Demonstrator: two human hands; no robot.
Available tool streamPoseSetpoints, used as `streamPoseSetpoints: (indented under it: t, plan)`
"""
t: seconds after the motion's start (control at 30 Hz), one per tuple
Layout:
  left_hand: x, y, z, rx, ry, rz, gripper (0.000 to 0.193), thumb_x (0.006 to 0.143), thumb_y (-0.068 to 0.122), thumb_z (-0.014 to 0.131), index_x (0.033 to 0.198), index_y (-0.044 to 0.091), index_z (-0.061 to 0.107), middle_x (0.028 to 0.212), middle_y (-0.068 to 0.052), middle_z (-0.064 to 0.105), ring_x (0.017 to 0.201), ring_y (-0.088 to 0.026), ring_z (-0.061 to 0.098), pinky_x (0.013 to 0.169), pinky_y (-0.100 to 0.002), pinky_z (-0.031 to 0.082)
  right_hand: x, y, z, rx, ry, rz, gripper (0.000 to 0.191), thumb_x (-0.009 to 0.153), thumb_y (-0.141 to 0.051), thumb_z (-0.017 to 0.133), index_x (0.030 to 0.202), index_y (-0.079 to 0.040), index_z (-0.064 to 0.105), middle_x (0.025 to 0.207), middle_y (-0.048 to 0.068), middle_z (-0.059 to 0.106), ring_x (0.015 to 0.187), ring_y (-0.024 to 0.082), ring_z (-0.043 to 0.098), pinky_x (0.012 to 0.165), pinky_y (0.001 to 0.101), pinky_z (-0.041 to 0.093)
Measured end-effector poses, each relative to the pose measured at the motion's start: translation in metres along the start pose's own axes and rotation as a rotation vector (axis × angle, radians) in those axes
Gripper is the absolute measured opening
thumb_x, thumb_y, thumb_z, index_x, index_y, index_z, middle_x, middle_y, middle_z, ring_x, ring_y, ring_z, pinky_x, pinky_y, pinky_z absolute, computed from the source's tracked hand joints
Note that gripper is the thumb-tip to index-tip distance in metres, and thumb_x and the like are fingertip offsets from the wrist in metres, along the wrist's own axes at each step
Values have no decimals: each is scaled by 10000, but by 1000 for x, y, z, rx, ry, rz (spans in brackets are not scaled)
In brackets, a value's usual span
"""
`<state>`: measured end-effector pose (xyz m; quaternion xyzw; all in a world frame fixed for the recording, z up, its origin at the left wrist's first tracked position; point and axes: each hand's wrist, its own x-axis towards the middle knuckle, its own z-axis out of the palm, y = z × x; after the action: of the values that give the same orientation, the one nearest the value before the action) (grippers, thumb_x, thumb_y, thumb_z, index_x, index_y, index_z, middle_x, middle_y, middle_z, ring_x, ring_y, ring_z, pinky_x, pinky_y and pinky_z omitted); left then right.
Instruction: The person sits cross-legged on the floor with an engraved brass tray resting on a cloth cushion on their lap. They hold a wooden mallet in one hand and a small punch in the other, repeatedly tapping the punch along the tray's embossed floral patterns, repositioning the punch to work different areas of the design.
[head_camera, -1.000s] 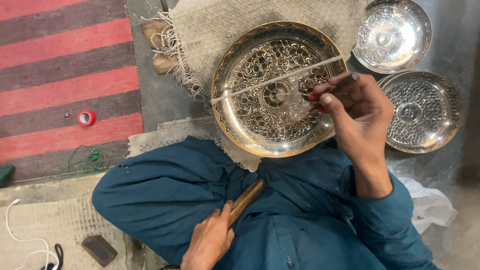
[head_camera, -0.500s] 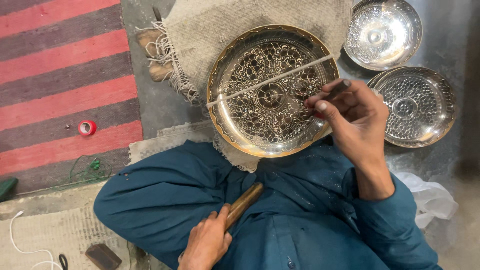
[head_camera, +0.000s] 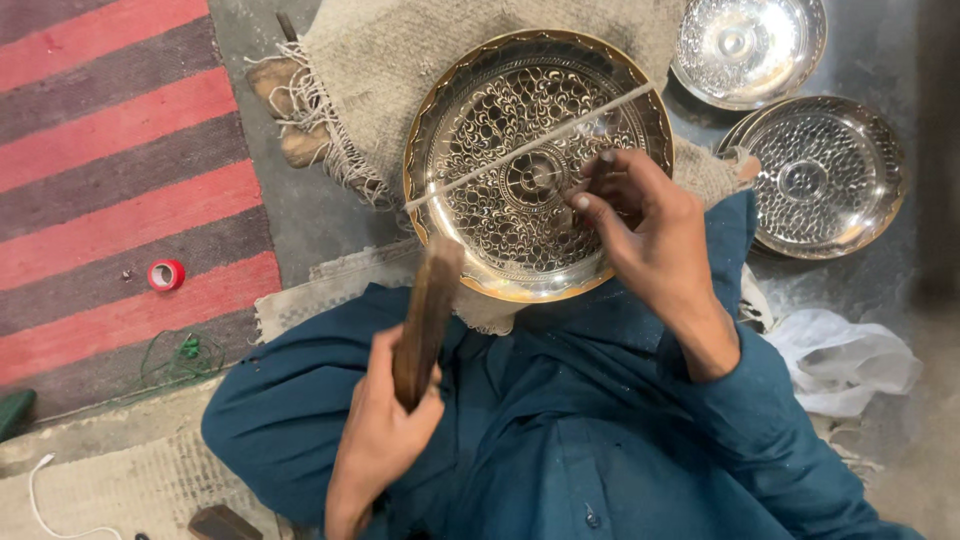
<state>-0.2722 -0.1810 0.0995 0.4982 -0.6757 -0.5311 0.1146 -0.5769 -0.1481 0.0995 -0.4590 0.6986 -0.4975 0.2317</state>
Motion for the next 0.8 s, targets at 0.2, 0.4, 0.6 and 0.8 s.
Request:
streamPoseSetpoints:
  t: [0.2, 0.4, 0.6, 0.8]
  plan:
    - [50, 37, -7, 186, 6, 241, 565, 779, 29, 659, 1315, 64, 486, 962, -188, 722, 919, -384, 739, 786, -429, 562, -3, -1, 5, 76, 36, -4, 200, 1004, 54, 678, 1177, 32, 580, 1022, 92, 771, 971, 135, 764, 820, 258, 621]
    - [83, 84, -37, 457, -24, 557, 616, 795, 35, 656, 1383, 82, 481, 1127, -248, 683, 997, -481, 655, 805, -516, 522, -4, 0, 4, 58, 53, 8, 194, 998, 41, 705, 1142, 28, 575, 999, 87, 763, 954, 114, 742, 791, 251, 607]
    - [105, 124, -56, 772, -52, 650, 586, 797, 41, 690, 1350, 122, 511, 966, -185, 648, 909, -435, 653, 770, -546, 509, -4, -1, 3, 17, 50, 7, 218, 990, 28, 723, 1162, 12, 591, 946, 74, 769, 873, 94, 735, 725, 238, 571]
    - [117, 152, -54, 910, -68, 735, 683, 799, 33, 693, 1440, 156, 491, 919, -156, 631, 871, -403, 656, 743, -531, 515, -5, -4, 2, -41, 76, -2, 255, 970, 27, 737, 1178, 6, 592, 951, 77, 772, 869, 87, 741, 695, 238, 558]
